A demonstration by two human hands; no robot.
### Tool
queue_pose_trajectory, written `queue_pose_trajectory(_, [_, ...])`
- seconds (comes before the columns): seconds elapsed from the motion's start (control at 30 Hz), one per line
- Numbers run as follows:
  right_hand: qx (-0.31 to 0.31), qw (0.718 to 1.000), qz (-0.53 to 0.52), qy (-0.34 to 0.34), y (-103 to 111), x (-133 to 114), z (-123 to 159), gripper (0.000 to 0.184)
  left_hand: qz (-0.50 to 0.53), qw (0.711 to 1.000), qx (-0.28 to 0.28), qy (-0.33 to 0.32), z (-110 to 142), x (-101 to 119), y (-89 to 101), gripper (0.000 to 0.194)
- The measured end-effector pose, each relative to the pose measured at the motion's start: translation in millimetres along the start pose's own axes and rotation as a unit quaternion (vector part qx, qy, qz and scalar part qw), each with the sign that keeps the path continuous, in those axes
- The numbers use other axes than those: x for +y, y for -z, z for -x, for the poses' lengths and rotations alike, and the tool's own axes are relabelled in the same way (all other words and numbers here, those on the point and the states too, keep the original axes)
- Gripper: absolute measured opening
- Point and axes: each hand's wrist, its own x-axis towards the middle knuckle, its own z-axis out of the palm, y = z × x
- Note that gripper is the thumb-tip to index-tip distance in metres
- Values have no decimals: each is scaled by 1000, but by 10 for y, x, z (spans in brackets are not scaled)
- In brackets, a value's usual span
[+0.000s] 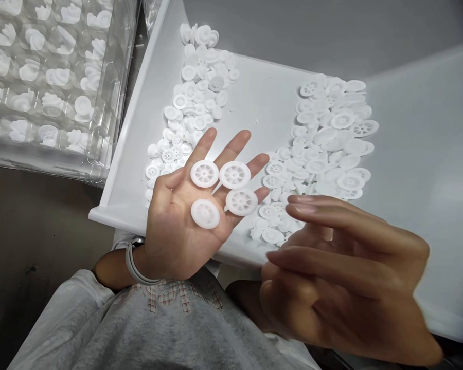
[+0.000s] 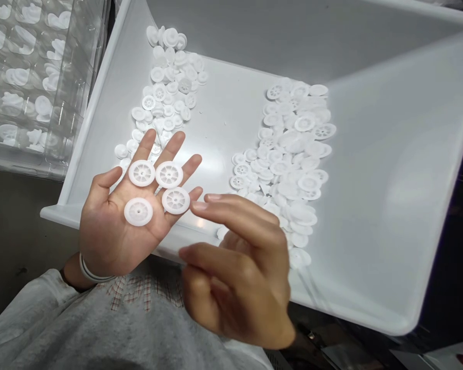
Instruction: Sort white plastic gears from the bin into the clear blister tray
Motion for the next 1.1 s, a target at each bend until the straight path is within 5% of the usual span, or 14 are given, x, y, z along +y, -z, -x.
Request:
queue_pose_trajectory(0.2, [-8,999,36,-22,-195,-255,-92,21,14,1000,16,-10,32,7,-60,55])
queue_pose_trajectory(0.47, [145,982,33,-120,-400,-448,-93,27,22,999,23,-8,17,-2,-74,55])
queue_pose_trajectory(0.57, [166,980,27,-107,-436,-467,-109,26,24,1000,17,-7,19,3,-64,54])
queue_pose_trajectory(0.73, [156,985,36,-61,-435,-419,-97,26,25,1000,3,-10,19,-1,-28,52])
queue_pose_trajectory(1.03, [157,980,45,-111,-454,-497,-108,22,25,1000,-11,3,13,-1,-10,55])
queue_pose_trajectory(1.1, [141,986,47,-75,-408,-411,-91,21,35,999,-4,5,19,5,-25,56])
